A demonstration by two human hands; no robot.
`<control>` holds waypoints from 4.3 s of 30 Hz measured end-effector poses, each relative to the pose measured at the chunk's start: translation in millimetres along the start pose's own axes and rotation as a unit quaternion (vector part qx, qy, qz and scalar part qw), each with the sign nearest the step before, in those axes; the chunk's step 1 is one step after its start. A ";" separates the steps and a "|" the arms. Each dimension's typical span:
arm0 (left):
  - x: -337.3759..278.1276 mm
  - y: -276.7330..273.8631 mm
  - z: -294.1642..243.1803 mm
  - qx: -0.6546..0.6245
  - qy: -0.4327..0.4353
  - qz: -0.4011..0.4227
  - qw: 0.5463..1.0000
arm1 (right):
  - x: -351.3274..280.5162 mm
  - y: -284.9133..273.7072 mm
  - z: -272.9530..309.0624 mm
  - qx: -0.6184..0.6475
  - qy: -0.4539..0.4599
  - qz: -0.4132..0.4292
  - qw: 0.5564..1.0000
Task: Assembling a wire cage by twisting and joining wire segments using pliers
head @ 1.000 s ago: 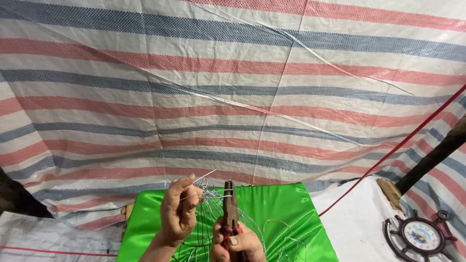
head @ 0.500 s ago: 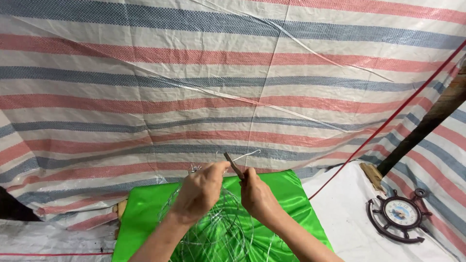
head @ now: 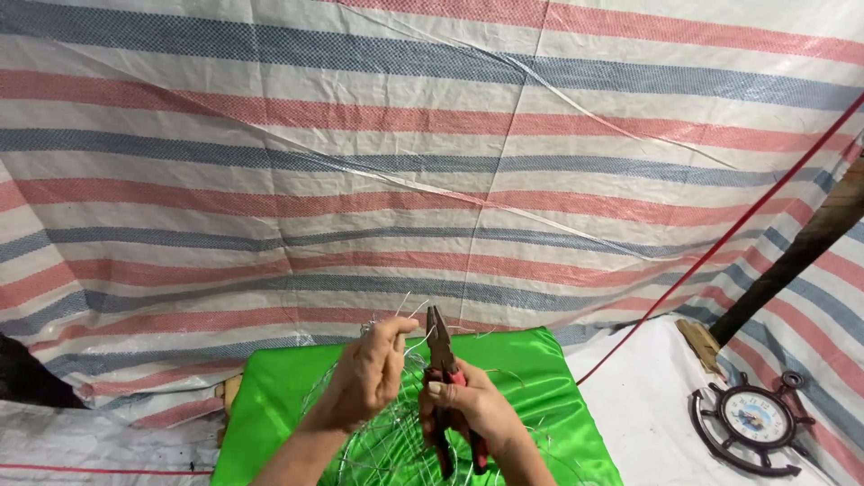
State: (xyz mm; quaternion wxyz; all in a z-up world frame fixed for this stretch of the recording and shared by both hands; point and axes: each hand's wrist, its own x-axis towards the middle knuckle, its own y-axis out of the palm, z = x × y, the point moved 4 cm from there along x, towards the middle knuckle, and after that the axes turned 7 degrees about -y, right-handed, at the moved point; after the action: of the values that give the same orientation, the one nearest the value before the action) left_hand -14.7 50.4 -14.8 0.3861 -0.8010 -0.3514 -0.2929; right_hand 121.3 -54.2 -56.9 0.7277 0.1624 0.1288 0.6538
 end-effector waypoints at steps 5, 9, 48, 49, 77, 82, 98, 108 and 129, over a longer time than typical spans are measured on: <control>-10.0 -14.7 11.7 -0.063 -0.002 -0.050 0.997 | -5.8 27.0 -16.1 0.211 -0.024 0.086 0.973; -12.2 -15.4 21.4 -0.093 0.014 -0.060 0.994 | -12.7 29.9 -27.0 0.338 0.000 0.106 0.935; 19.3 -0.1 2.8 0.162 0.005 -0.078 0.984 | 8.0 -1.7 50.7 -0.204 0.082 -0.054 0.974; 19.5 2.0 1.5 0.158 0.005 -0.072 0.985 | 7.6 -0.4 51.0 -0.242 0.078 -0.047 0.966; 21.1 7.5 -1.8 0.160 0.021 -0.091 0.983 | 18.4 -8.8 57.8 -0.407 0.003 -0.101 0.908; 24.3 8.9 -7.9 0.147 0.025 -0.087 0.985 | 20.2 -8.4 56.7 -0.425 -0.011 -0.104 0.899; 22.8 8.8 -7.9 0.150 0.025 -0.088 0.984 | 16.3 -7.8 57.0 -0.446 0.024 -0.109 0.888; 25.1 13.9 -3.7 0.166 0.038 -0.086 0.982 | 21.9 -14.3 54.4 -0.478 -0.013 -0.160 0.864; 22.5 13.7 9.0 0.123 0.015 -0.081 0.989 | 16.8 -10.0 32.2 0.006 -0.030 -0.045 0.999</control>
State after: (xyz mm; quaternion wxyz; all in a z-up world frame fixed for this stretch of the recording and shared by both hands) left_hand 10.9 59.2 -8.6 0.4622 -0.7117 -0.4427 -0.2896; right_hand 145.2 -40.5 -31.1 0.7586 0.1809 0.1180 0.6147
